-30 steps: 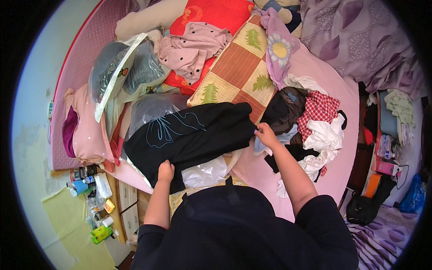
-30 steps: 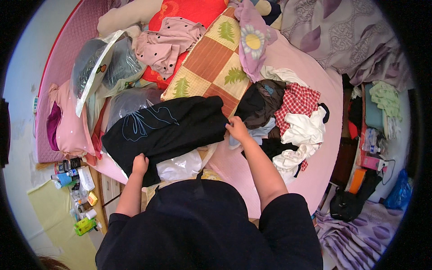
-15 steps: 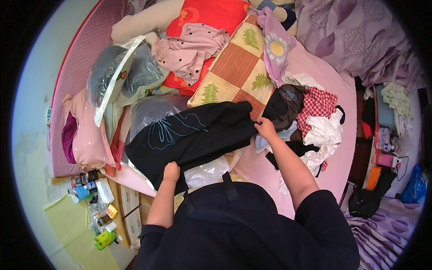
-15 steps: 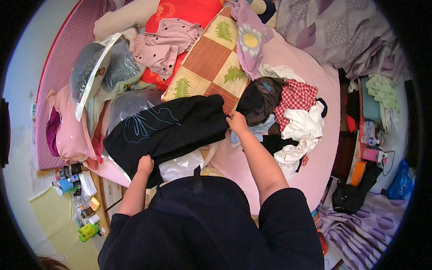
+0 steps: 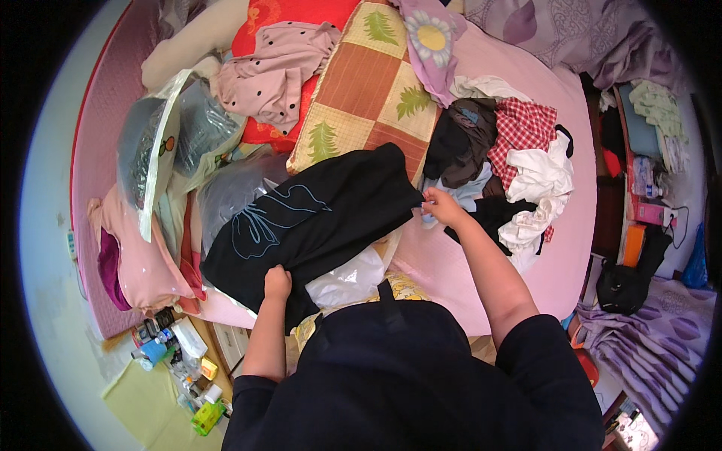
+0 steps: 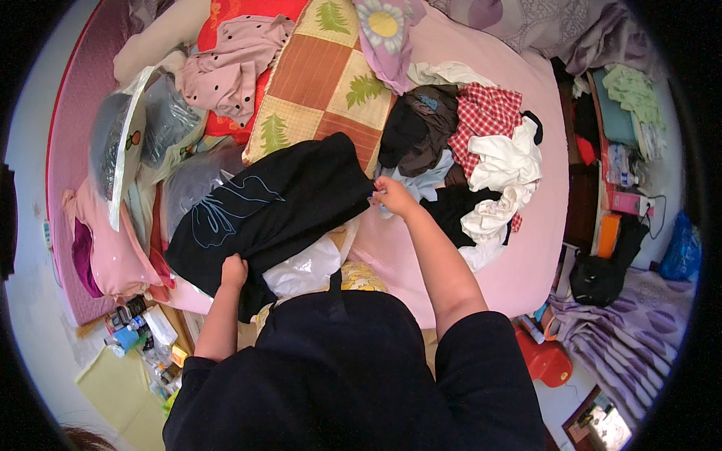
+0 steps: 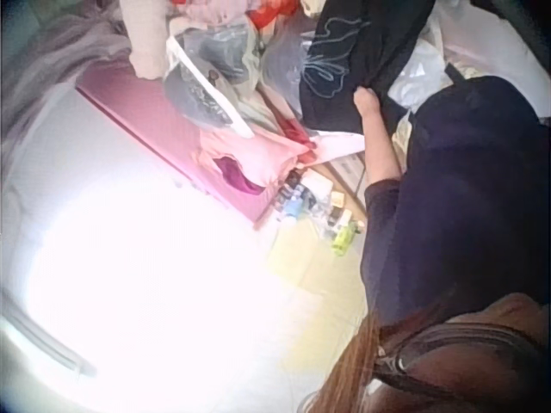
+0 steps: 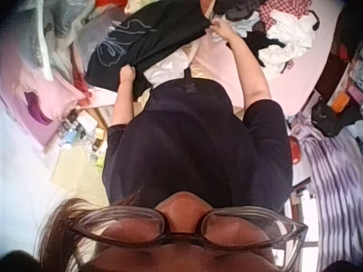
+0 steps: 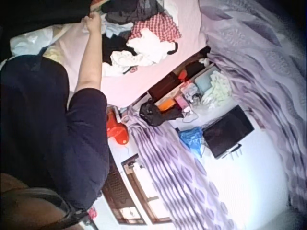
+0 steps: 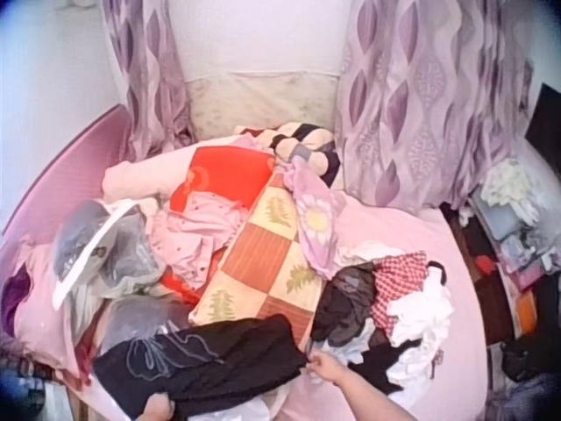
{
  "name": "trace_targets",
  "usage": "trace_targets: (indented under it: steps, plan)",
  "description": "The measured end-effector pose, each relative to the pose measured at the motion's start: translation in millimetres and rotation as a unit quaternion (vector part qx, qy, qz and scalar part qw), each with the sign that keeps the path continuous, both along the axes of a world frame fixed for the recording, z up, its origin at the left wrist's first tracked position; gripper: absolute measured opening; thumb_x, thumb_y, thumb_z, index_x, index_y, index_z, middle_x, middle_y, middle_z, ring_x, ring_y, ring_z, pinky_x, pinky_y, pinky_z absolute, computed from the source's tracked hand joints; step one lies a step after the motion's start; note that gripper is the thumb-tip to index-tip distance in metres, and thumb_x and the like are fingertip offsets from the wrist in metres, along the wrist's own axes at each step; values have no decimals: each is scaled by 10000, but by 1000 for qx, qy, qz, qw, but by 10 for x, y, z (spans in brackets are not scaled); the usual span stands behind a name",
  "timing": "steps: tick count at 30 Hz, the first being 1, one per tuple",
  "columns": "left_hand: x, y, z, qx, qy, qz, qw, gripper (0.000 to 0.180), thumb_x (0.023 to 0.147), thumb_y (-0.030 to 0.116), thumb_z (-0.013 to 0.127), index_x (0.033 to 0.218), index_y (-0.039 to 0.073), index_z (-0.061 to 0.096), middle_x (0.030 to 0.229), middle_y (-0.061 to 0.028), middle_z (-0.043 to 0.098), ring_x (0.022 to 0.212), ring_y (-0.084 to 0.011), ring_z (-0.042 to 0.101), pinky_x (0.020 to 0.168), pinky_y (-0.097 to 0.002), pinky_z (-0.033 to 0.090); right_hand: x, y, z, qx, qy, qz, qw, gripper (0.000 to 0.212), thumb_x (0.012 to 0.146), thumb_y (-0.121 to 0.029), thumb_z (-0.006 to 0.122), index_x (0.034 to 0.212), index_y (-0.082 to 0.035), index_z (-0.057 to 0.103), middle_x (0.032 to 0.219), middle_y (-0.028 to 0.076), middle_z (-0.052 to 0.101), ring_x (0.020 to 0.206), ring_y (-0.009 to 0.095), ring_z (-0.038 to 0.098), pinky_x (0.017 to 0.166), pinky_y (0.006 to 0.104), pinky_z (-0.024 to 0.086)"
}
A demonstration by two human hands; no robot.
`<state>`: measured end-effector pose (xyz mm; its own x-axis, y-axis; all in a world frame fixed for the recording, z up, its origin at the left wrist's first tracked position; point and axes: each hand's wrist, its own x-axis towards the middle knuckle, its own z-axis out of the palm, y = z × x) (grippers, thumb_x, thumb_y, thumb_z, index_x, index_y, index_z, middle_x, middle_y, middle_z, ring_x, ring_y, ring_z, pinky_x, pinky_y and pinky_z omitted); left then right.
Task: The person folds black and checkered garments by hand on a pink surface and places the folded black item into a clear plastic bag.
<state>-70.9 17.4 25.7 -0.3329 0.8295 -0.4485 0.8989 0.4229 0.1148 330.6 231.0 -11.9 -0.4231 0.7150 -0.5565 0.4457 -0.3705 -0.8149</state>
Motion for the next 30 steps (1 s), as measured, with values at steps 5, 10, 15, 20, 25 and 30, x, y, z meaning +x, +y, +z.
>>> trace_targets:
  steps: [5, 10, 15, 20, 25, 30]
  plan:
    - [3, 16, 24, -18, 15, -16, 1000, 156, 736, 105, 484, 715, -43, 529, 712, -247, 562, 682, -386, 558, 653, -445, 457, -102, -87, -67, -99, 95, -68, 988, 124, 853, -101, 448, 962, -86, 392, 821, 29, 518, 702, 157, 594, 582, 249, 461]
    - [5, -71, 36, -10, 12, -22, 1000, 158, 735, 108, 480, 725, -44, 524, 708, -250, 560, 675, -386, 554, 651, -452, 451, -219, -106, 14, -184, 185, -199, 945, 129, 861, -105, 433, 974, -84, 374, 836, 45, 515, 766, 201, 605, 583, 264, 478]
    - [168, -101, 127, -6, 19, -29, 999, 187, 749, 141, 459, 733, -37, 513, 691, -241, 558, 656, -382, 550, 630, -454, 448, -203, -163, -401, -128, 195, -214, 948, 147, 834, -64, 466, 956, -58, 384, 803, 58, 505, 706, 188, 590, 586, 308, 503]
    - [307, -185, 124, -7, 36, -18, 999, 178, 745, 155, 468, 746, -15, 521, 699, -222, 558, 644, -368, 557, 605, -435, 466, -183, -234, -696, -31, 65, -167, 983, 150, 756, -8, 543, 863, -17, 439, 691, 72, 510, 592, 161, 547, 529, 305, 489]
    - [423, -224, 246, 3, 59, -1, 998, 162, 739, 150, 461, 729, -8, 496, 736, -225, 556, 664, -373, 550, 605, -442, 455, -343, -341, -926, -147, -61, -105, 982, 339, 651, -14, 607, 965, 11, 480, 703, 74, 539, 576, 157, 536, 501, 274, 457]
    - [401, -266, 241, 6, 46, -18, 999, 179, 740, 172, 484, 745, -6, 508, 791, -218, 562, 663, -352, 564, 598, -409, 480, -287, -369, -1354, -85, -168, -42, 981, 402, 575, -169, 686, 911, 28, 586, 859, 191, 601, 799, 291, 588, 712, 332, 453]
